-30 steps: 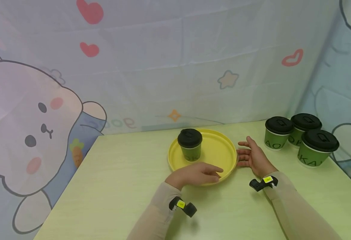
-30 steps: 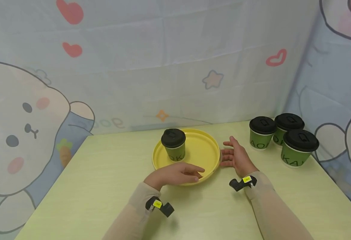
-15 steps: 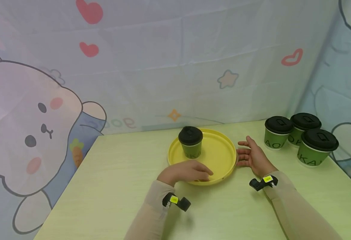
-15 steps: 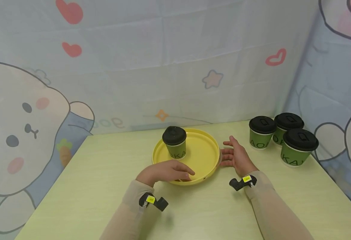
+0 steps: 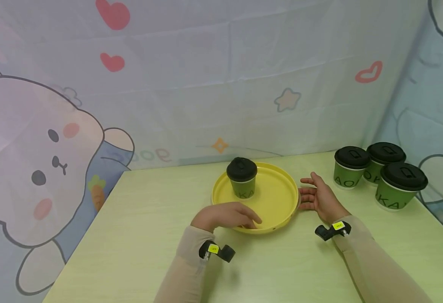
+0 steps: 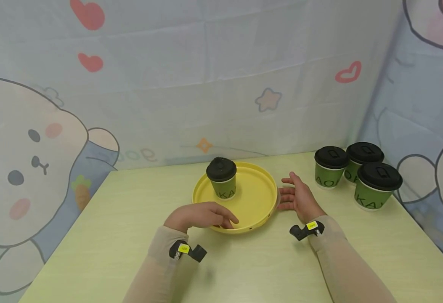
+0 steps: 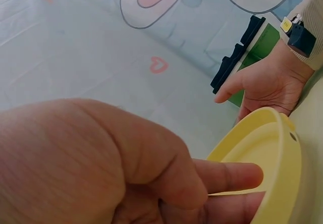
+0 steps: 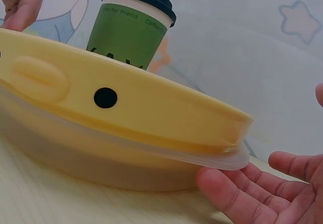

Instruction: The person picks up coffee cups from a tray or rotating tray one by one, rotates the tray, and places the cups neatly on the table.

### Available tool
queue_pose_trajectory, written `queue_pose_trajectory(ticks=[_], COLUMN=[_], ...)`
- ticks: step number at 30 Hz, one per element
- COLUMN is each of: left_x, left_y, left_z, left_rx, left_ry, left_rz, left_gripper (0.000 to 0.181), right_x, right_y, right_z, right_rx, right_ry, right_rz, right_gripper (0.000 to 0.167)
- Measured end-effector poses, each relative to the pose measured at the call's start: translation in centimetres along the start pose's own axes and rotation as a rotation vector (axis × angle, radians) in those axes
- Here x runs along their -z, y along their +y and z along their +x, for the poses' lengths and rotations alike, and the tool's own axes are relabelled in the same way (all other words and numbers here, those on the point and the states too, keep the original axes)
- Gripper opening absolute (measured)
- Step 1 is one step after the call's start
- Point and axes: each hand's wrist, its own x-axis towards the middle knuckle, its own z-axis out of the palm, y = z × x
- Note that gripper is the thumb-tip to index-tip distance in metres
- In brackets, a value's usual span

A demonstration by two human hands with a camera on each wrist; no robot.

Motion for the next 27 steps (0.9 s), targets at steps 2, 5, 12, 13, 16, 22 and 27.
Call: queue_pose_trajectory(ticks=[2,5,12,13,16,22,27], left_x=[0.1,0.2,-0.1,-0.3,-0.8,-1.9,-2.3], left_y=[0.1,0.3,0.9,1.0,1.4,2.1,2.3], left_z=[-0.1,-0.3,-0.2,-0.1,0.4,1.3,1.6], left_rx=[0.007,0.014,-0.048,-0.063,-0.090,-0.104,-0.138], left_ry=[0.000,0.007,0.074,0.089,0.116,0.083,0.022], left_rz=[0.014,0.028,0.074,0.071,0.021,-0.204,-0.319], left_gripper=[0.028,0.029,0.034,0.034,0.037,0.043,0.046], right_x=[0.0,0.1,0.0,0.0,-0.1,-0.1,-0.2], right_y=[0.0,0.0,0.0,0.0,0.0,0.0,-0.1], right_z=[0.0,0.0,0.0,0.0,0.0,0.0,0.0], right_rx=[0.000,-0.001,0.004,0.004,0.004,-0.004,-0.009], right_ry=[-0.002,-0.002,-0.002,-0.002,-0.002,0.008,0.012], right_rz=[0.005,0.012,-0.001,-0.002,-0.001,-0.002,0.003], right_gripper=[0.080,0.079,0.083,0.083,0.083,0.083,0.083])
